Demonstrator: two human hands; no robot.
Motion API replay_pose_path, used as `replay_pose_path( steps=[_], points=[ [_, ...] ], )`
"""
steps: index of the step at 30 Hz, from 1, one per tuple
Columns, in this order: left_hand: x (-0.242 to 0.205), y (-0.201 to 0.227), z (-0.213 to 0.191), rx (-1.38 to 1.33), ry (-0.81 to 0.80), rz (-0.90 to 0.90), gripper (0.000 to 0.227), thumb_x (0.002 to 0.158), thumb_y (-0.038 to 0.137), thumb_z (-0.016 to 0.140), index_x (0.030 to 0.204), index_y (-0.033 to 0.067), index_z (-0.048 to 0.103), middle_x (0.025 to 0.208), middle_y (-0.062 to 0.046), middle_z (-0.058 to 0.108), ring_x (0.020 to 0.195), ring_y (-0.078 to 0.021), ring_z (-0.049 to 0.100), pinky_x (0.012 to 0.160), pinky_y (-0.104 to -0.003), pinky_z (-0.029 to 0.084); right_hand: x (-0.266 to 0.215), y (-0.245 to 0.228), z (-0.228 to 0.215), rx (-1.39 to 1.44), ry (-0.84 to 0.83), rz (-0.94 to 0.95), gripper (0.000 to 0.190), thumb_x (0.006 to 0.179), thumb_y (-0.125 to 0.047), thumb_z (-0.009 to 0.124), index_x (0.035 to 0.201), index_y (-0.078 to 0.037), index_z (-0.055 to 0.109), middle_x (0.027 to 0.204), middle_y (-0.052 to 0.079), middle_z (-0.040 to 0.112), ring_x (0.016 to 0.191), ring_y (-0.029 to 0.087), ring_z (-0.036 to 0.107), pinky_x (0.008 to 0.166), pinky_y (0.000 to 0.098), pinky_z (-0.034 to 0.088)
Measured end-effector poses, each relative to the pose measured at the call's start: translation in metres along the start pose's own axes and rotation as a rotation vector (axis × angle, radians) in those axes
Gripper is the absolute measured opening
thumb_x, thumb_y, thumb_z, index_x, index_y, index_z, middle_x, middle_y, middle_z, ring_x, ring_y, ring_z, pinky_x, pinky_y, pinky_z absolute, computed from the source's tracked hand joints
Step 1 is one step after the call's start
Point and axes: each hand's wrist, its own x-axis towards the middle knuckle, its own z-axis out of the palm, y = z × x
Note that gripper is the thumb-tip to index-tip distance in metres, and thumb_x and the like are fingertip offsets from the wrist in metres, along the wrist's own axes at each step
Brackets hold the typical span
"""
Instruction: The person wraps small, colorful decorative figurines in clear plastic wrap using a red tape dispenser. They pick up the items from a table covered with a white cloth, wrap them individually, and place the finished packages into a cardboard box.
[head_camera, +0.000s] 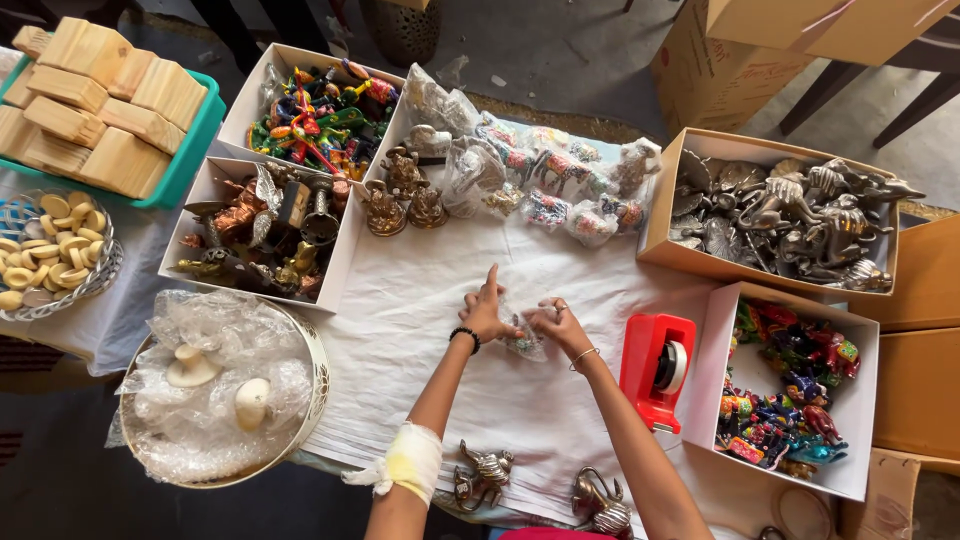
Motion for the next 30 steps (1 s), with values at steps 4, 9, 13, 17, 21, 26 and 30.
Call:
replay_pose_path(
  steps=[4,9,13,17,21,26,30],
  points=[
    [0.014,0.004,0.009,0.004,-0.069,-0.127,0.152,0.050,0.035,0.098,0.163,0.0389,-0.003,0.151,0.006,0.048,0.132,-0.0312,0.036,0.101,-0.052,0.034,-0.027,-0.033,0.031,-0.626,0.103,-0.156,0.087,0.062,-0.009,0.097,0.129,-0.003,0.042,0.116,0.014,0.072,0.105,0.019,0.068,0.096,0.0319,0.053],
    [0.026,-0.005,0.008,0.084,-0.061,-0.185,0.111,0.052,0.039,0.100,0.146,0.0416,0.042,0.143,0.008,0.053,0.134,-0.0291,0.034,0.106,-0.055,0.028,-0.012,0.004,0.006,-0.203,0.126,-0.037,0.070,0.065,-0.001,0.088,0.126,-0.005,0.055,0.111,0.009,0.072,0.101,0.017,0.071,0.090,0.0314,0.059],
    [0.021,-0.013,0.005,0.097,-0.066,-0.060,0.050,0.067,0.045,0.095,0.113,0.0346,0.077,0.134,0.007,0.063,0.135,-0.0248,0.040,0.112,-0.053,0.029,-0.008,0.014,-0.008,-0.227,0.175,-0.009,0.052,0.068,0.001,0.090,0.112,0.001,0.064,0.103,0.008,0.075,0.093,0.017,0.072,0.085,0.0317,0.059],
    [0.026,-0.016,0.002,0.068,0.026,0.218,0.052,0.061,0.036,0.096,0.108,0.0320,0.073,0.128,0.012,0.071,0.137,-0.0224,0.043,0.113,-0.050,0.032,-0.007,0.023,-0.007,-0.267,0.171,-0.067,0.047,0.069,0.001,0.089,0.109,0.000,0.067,0.100,0.004,0.076,0.090,0.012,0.070,0.084,0.0293,0.057],
    [0.020,-0.002,-0.021,-0.068,-0.109,0.321,0.095,0.057,0.032,0.093,0.142,0.0370,0.051,0.118,0.008,0.068,0.129,-0.0244,0.047,0.110,-0.049,0.032,-0.005,0.036,-0.009,-0.333,0.135,-0.161,0.037,0.071,0.003,0.086,0.103,-0.005,0.071,0.096,0.001,0.075,0.086,0.010,0.067,0.080,0.0280,0.057],
    [0.043,-0.040,-0.002,0.115,-0.188,0.431,0.047,0.067,0.031,0.090,0.112,0.0343,0.078,0.115,0.008,0.071,0.119,-0.0259,0.051,0.107,-0.048,0.036,-0.005,0.052,-0.020,-0.344,0.083,-0.314,0.024,0.075,0.004,0.084,0.096,-0.004,0.076,0.093,-0.001,0.073,0.086,0.008,0.065,0.079,0.0260,0.057],
    [0.013,-0.034,-0.018,0.174,-0.160,0.604,0.035,0.068,0.012,0.072,0.095,0.0318,0.081,0.107,0.010,0.072,0.116,-0.0224,0.056,0.106,-0.042,0.044,-0.019,0.025,-0.005,-0.638,0.053,-0.455,0.030,0.072,0.009,0.079,0.096,-0.010,0.077,0.096,-0.001,0.072,0.084,0.015,0.063,0.073,0.0294,0.054]
  ],
)
